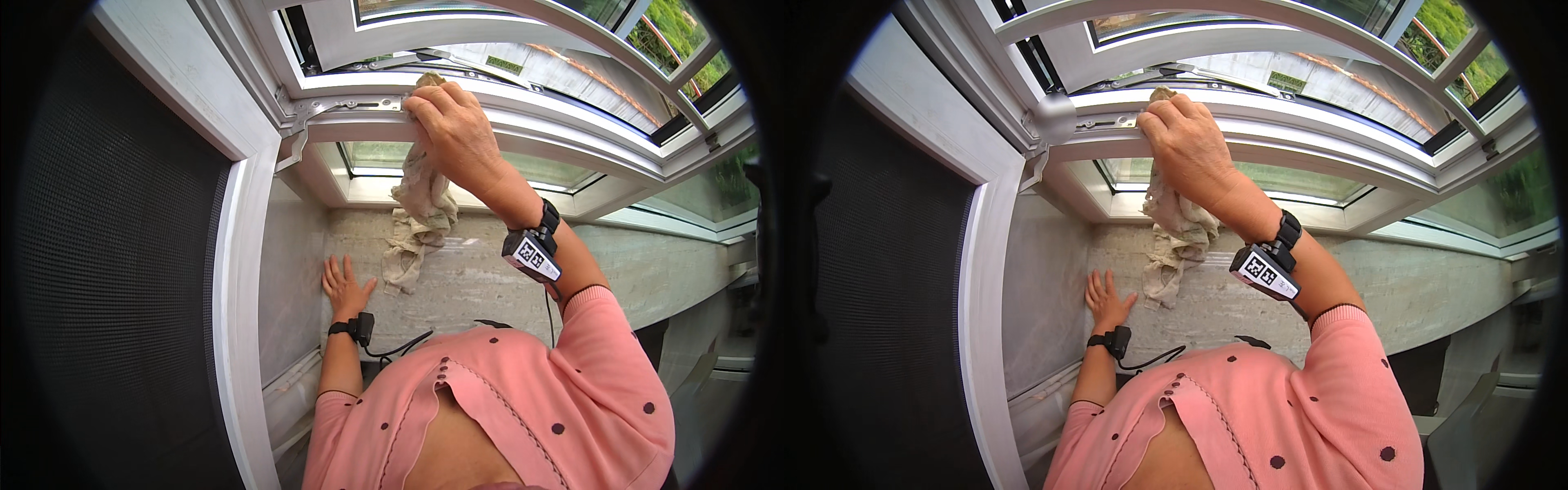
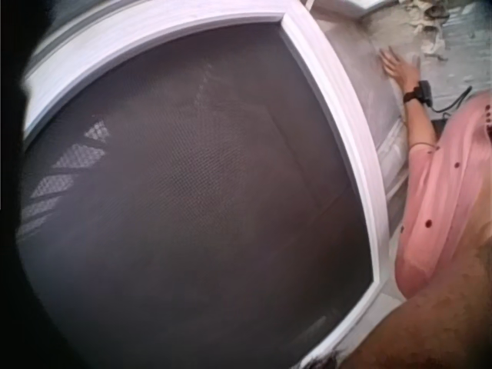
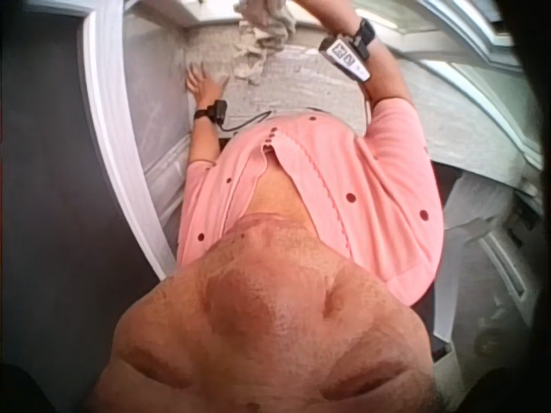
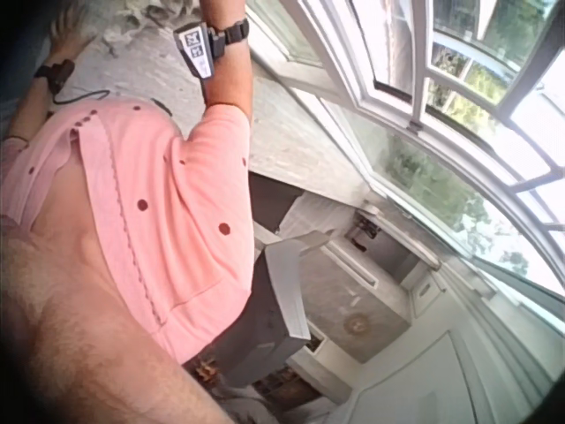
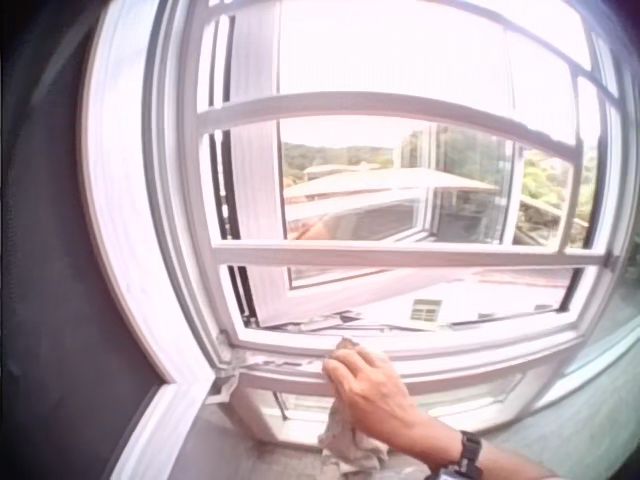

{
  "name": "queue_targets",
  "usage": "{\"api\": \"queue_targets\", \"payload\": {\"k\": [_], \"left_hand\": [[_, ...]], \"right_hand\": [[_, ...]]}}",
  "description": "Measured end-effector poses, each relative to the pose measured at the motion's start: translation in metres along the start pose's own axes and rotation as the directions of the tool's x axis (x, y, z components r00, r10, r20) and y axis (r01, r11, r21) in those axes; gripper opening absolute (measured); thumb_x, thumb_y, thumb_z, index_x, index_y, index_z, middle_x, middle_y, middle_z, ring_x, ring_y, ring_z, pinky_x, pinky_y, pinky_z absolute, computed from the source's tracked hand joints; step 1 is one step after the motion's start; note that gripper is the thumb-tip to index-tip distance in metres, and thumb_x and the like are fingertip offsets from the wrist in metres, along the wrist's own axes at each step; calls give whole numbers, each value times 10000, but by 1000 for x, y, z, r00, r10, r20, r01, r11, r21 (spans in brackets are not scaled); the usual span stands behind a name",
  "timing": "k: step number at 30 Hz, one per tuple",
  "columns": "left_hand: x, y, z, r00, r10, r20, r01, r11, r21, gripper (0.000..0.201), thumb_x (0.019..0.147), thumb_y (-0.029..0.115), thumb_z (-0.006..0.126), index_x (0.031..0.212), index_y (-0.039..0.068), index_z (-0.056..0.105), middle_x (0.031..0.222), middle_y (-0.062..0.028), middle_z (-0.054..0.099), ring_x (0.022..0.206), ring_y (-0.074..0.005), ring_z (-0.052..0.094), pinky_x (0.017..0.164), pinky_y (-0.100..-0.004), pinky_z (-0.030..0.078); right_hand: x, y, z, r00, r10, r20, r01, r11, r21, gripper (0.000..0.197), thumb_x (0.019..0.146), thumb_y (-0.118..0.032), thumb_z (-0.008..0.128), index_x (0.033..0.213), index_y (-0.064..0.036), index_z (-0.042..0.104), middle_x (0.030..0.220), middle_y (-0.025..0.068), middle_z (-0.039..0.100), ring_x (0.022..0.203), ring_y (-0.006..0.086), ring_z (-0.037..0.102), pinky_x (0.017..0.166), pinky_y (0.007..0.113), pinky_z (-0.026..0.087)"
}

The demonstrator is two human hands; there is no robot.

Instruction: The person wipes the window frame and screen with a cloth, moving along the top and side edges of the open window. They use both hands to hold the cloth and reach different parts of the frame, then close the window at the end.

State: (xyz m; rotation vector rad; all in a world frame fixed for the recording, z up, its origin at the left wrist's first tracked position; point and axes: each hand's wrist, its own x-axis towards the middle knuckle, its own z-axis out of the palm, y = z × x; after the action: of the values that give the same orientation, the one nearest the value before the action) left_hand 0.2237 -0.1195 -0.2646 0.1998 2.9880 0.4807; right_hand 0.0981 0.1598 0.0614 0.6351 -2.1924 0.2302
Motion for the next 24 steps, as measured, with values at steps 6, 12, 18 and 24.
{"api": "queue_targets", "payload": {"k": [6,12,18,24], "left_hand": [[0,0,-4,1000,0,26,-1,1000,6,992,809,567,696,1542,112,207,1598,-201,114,1486,-373,49,1183,-541,70],[0,1,-4,999,0,42,0,1000,15,997,817,569,691,1546,110,189,1601,-198,90,1487,-371,31,1185,-539,58],[1,2,-6,998,-14,56,14,1000,2,1005,811,567,698,1547,114,186,1603,-197,91,1489,-368,29,1185,-542,55],[0,1,-4,1000,-1,28,1,1000,13,1005,809,567,698,1549,114,189,1603,-199,102,1492,-367,34,1184,-543,63]], "right_hand": [[-3,15,-11,991,135,16,-130,911,392,240,702,78,631,893,-68,630,929,71,650,878,262,596,814,361,501],[-11,1,-7,978,195,-76,-193,981,38,438,722,13,683,1144,-48,581,1173,138,559,1011,298,557,889,397,469],[-9,2,-7,976,207,-73,-197,972,129,256,748,-9,723,991,-37,648,1080,84,621,995,278,586,871,381,487],[1,11,-16,993,89,74,-111,903,414,233,772,48,670,982,-25,598,1007,83,668,1049,270,616,873,362,505]]}}
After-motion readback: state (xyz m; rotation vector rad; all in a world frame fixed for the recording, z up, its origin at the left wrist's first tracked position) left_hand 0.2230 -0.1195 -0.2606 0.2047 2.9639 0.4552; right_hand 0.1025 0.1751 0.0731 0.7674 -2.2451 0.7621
